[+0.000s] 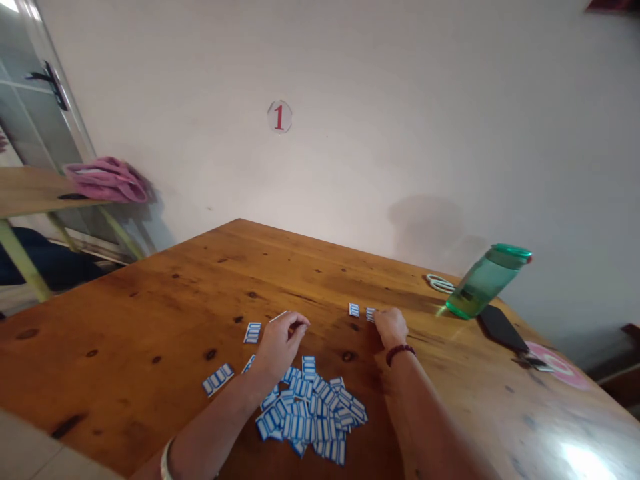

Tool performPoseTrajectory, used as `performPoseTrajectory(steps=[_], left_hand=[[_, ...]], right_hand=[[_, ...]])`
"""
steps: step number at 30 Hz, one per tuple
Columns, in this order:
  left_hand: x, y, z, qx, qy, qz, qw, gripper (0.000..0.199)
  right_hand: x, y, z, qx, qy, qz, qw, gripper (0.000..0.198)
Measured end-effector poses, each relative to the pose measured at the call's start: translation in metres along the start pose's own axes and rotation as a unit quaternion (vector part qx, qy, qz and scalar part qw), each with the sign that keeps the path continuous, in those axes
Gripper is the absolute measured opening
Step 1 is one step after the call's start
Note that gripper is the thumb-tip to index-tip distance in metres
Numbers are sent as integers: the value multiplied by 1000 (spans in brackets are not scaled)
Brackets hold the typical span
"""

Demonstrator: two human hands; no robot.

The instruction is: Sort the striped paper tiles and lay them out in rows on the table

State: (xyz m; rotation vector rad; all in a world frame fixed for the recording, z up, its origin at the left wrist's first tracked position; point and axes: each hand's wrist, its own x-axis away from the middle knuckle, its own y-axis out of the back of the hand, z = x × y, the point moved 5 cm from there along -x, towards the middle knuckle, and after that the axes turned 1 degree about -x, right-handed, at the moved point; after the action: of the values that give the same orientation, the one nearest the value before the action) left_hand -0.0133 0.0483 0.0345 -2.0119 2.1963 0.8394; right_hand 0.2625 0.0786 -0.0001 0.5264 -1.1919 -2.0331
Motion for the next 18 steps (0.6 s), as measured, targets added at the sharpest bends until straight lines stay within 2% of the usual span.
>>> performPoseTrajectory(steps=[3,7,14,18], left_hand=[[0,0,0,-2,6,5,1000,13],[0,0,-2,2,4,6,1000,12],[1,-3,2,-2,3,24,1000,13],[1,-4,3,-51,-29,28,998,16]], right_hand=[[8,1,3,8,-31,30,999,29],[16,5,9,14,-36,46,998,27],[20,7,11,24,-37,36,998,27],[22,10,12,27,-32,34,999,27]])
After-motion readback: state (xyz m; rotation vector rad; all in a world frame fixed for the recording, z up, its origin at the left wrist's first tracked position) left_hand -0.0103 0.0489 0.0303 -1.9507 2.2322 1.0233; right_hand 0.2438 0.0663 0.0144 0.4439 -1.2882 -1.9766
